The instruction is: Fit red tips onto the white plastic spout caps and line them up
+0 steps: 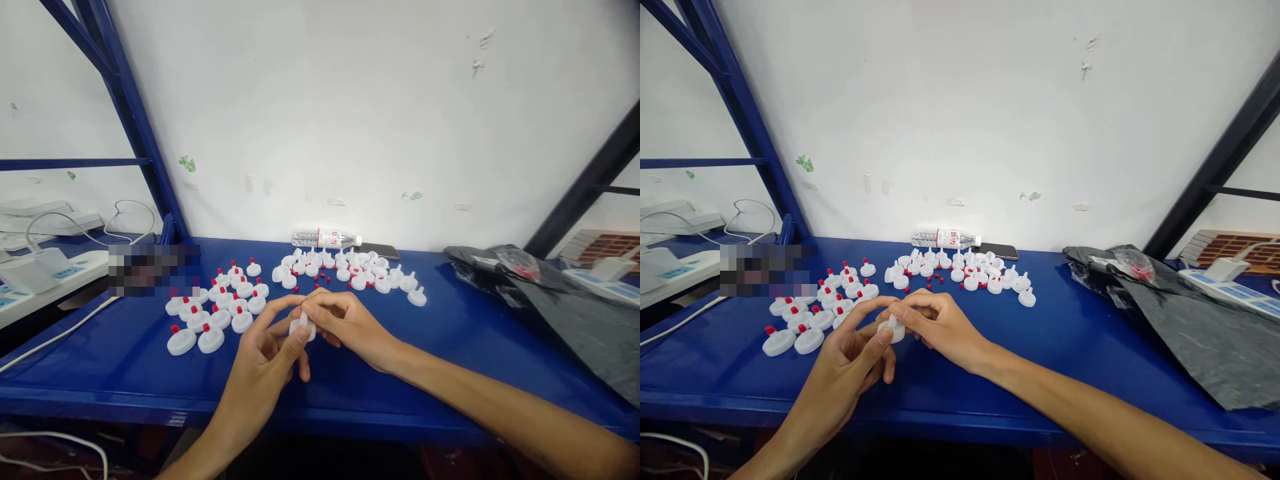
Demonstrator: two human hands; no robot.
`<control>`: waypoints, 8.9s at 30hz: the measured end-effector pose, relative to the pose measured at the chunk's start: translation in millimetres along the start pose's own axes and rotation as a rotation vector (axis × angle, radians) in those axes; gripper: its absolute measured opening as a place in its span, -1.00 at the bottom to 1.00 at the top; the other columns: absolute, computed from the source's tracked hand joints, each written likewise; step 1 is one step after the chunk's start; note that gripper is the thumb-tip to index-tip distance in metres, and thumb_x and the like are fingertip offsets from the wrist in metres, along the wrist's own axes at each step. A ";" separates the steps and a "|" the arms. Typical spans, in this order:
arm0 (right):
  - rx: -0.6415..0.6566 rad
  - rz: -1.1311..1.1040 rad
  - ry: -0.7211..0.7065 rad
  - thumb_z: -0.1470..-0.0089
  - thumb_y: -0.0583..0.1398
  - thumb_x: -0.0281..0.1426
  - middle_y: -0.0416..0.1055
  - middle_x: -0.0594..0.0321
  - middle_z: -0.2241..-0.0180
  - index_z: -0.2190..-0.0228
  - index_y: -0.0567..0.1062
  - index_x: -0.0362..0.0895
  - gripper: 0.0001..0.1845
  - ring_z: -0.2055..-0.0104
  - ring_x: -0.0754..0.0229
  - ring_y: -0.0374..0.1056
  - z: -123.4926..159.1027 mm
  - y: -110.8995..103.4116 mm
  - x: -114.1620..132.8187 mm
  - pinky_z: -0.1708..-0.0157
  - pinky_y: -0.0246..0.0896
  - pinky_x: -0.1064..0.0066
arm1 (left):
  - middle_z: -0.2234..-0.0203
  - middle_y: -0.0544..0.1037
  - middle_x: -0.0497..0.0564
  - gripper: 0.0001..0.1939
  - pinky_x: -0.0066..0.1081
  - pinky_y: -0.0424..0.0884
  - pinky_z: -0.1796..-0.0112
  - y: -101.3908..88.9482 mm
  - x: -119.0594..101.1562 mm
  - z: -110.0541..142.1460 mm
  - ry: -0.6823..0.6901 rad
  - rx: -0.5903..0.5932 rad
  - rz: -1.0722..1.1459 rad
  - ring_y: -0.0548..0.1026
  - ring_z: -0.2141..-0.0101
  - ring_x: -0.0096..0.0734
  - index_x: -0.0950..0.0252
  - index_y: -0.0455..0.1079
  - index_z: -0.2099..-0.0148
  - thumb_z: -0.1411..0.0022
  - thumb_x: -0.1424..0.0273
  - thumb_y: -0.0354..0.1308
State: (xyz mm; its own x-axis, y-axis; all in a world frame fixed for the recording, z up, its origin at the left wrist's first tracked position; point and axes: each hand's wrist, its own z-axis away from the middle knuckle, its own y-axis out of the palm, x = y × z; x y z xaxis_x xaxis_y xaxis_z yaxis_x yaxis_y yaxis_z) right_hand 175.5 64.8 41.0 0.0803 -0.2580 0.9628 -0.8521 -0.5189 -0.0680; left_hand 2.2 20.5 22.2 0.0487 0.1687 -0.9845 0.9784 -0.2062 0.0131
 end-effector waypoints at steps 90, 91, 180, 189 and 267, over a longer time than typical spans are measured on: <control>-0.143 1.317 -0.024 -0.30 0.21 -0.23 0.60 0.16 0.30 0.21 0.60 -0.11 -0.77 0.30 0.08 0.49 -48.2 -57.3 -20.3 0.37 0.16 0.36 | 0.42 0.31 -0.12 -0.63 -0.59 -0.01 0.65 -16.7 8.0 -5.9 -0.119 0.048 0.064 0.19 0.54 -0.56 0.24 0.37 -0.04 -0.39 0.07 0.08; -0.136 1.349 -0.043 -0.29 0.22 -0.23 0.60 0.14 0.26 0.19 0.60 -0.11 -0.77 0.27 0.06 0.49 -47.0 -56.1 -23.0 0.36 0.16 0.35 | 0.42 0.31 -0.12 -0.64 -0.59 0.01 0.65 -16.4 8.4 -5.6 -0.123 0.050 0.065 0.20 0.54 -0.56 0.24 0.37 -0.03 -0.40 0.08 0.08; 0.124 0.257 0.023 -0.05 0.40 -0.21 0.56 0.30 0.50 0.14 0.69 -0.04 -0.68 0.47 0.29 0.42 -13.5 -23.0 6.2 0.49 0.21 0.51 | 0.07 0.53 0.01 -0.25 -0.44 0.29 0.48 -3.3 3.0 3.9 -0.095 0.053 -0.150 0.42 0.48 -0.52 0.04 -0.19 -0.47 -0.42 0.11 0.10; -0.156 0.497 -0.091 -0.07 0.38 -0.17 0.65 0.16 0.26 0.16 0.71 -0.04 -0.69 0.46 0.27 0.37 -47.5 -40.4 34.8 0.49 0.23 0.44 | -0.09 0.44 0.10 -0.32 -0.39 0.35 0.44 -3.0 2.4 8.0 -0.084 0.024 -0.174 0.53 0.33 -0.41 0.04 -0.17 -0.44 -0.44 0.02 -0.01; 0.166 0.828 0.169 -0.12 0.33 -0.34 0.65 0.20 0.27 0.16 0.65 -0.15 -0.76 0.44 0.30 0.48 -72.7 -80.5 60.0 0.39 0.34 0.50 | 0.55 0.49 -0.08 -0.18 -0.49 0.11 0.59 -6.9 -3.1 1.3 -0.152 -0.012 -0.248 0.18 0.62 -0.54 0.35 0.39 -0.28 -0.14 -0.10 0.23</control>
State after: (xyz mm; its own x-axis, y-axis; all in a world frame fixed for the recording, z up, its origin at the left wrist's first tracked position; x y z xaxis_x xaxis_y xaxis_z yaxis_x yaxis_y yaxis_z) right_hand 211.3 150.4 123.2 -0.6229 -0.4885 0.6111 -0.5143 -0.3329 -0.7904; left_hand -5.0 20.1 25.0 -0.2224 0.0662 -0.9727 0.9591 -0.1647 -0.2304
